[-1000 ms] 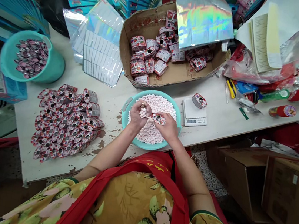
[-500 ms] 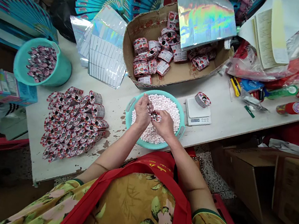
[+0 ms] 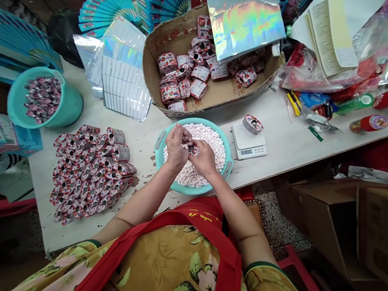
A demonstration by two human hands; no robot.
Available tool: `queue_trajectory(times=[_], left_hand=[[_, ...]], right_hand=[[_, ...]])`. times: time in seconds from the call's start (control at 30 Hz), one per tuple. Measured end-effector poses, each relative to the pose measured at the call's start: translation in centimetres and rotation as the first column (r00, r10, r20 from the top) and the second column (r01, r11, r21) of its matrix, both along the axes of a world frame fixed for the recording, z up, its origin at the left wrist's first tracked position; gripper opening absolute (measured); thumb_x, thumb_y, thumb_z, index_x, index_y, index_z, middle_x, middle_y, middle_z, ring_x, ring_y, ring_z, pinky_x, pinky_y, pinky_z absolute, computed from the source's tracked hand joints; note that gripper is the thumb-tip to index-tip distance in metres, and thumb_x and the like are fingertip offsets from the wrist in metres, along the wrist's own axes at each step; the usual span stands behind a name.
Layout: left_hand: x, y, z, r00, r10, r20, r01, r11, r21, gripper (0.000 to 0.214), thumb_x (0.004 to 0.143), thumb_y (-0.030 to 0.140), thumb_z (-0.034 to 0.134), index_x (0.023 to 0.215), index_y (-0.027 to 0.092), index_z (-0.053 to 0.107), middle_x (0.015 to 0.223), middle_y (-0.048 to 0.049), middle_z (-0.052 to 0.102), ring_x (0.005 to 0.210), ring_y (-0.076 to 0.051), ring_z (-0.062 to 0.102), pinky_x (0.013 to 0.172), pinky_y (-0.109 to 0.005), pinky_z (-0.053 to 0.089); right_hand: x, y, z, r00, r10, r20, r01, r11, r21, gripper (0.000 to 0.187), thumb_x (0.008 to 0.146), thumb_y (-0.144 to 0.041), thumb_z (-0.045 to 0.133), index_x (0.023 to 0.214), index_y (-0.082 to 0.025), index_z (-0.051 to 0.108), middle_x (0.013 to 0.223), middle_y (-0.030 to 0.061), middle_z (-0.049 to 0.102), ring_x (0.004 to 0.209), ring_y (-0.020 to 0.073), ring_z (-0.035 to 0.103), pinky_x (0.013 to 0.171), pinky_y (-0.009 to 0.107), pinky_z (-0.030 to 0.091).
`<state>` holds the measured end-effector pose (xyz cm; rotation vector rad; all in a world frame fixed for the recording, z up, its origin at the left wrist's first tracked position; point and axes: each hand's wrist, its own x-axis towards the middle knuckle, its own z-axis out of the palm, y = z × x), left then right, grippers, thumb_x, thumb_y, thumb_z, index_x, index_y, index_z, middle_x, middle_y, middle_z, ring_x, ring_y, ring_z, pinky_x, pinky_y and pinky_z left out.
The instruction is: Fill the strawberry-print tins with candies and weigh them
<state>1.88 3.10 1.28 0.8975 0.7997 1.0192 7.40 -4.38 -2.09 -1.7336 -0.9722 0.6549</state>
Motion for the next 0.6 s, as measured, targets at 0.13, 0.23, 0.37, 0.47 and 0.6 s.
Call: queue_trajectory(times=[0.13,0.23,0.37,0.47,0.6], left_hand=[[0.8,-0.3,0.3,1.000,0.009,0.023,-0.009,1.000,0.000,0.055,0.082,0.061,0.072,0.063,0.018,0.045,0.054,0.0063,0.037,0.042,-0.004,0.031,0.039,-0.019,0.023],[1.2,0.1,1.4,0.999,-0.024,0.025,0.027,0.993,-0.117,0.055,0.083,0.061,0.070,0.063,0.017,0.043,0.053,0.0075,0.034,0.040,-0.002,0.025,0.037,-0.018,0.017],[-0.1,1.8,2.5,0.986,-0.109,0.126,0.141,0.950,-0.280,0.050,0.088,0.057,0.067,0.068,0.018,0.044,0.054,0.0079,0.035,0.040,-0.002,0.029,0.037,-0.015,0.020],[-1.4,3.1,1.2,0.989,-0.148,0.002,0.139,0.929,-0.344,0.046,0.089,0.052,0.069,0.069,0.018,0.046,0.056,0.0065,0.041,0.042,-0.003,0.034,0.038,-0.015,0.022],[1.2,3.0,-2.1,0.829,-0.411,-0.379,0.347,0.910,-0.227,0.042,0.092,0.046,0.064,0.065,0.016,0.053,0.049,0.0064,0.036,0.040,-0.005,0.026,0.041,-0.020,0.016]], right_hand=[[0.5,0.2,0.0,1.000,0.007,0.017,-0.008,1.000,0.011,0.031,0.073,-0.012,0.067,0.102,-0.021,0.069,0.103,0.0039,0.069,0.100,0.0205,0.065,0.093,0.032,0.049],[1.0,0.2,0.0,1.000,0.006,0.011,-0.007,1.000,0.030,0.033,0.071,-0.012,0.068,0.103,-0.021,0.070,0.105,0.0043,0.070,0.102,0.0210,0.065,0.094,0.033,0.049],[2.2,-1.7,0.5,0.996,-0.022,-0.088,0.029,0.996,0.084,0.037,0.071,-0.020,0.076,0.108,-0.021,0.072,0.108,0.0046,0.071,0.102,0.0216,0.066,0.094,0.034,0.050],[4.0,-5.1,1.0,0.978,-0.079,-0.194,0.099,0.990,0.099,0.042,0.071,-0.027,0.080,0.112,-0.022,0.072,0.111,0.0045,0.071,0.101,0.0213,0.067,0.094,0.035,0.051],[7.7,-10.7,-0.1,0.923,-0.273,-0.271,0.299,0.953,0.059,0.046,0.070,-0.036,0.084,0.112,-0.022,0.072,0.110,0.0055,0.072,0.100,0.0216,0.068,0.093,0.036,0.053]])
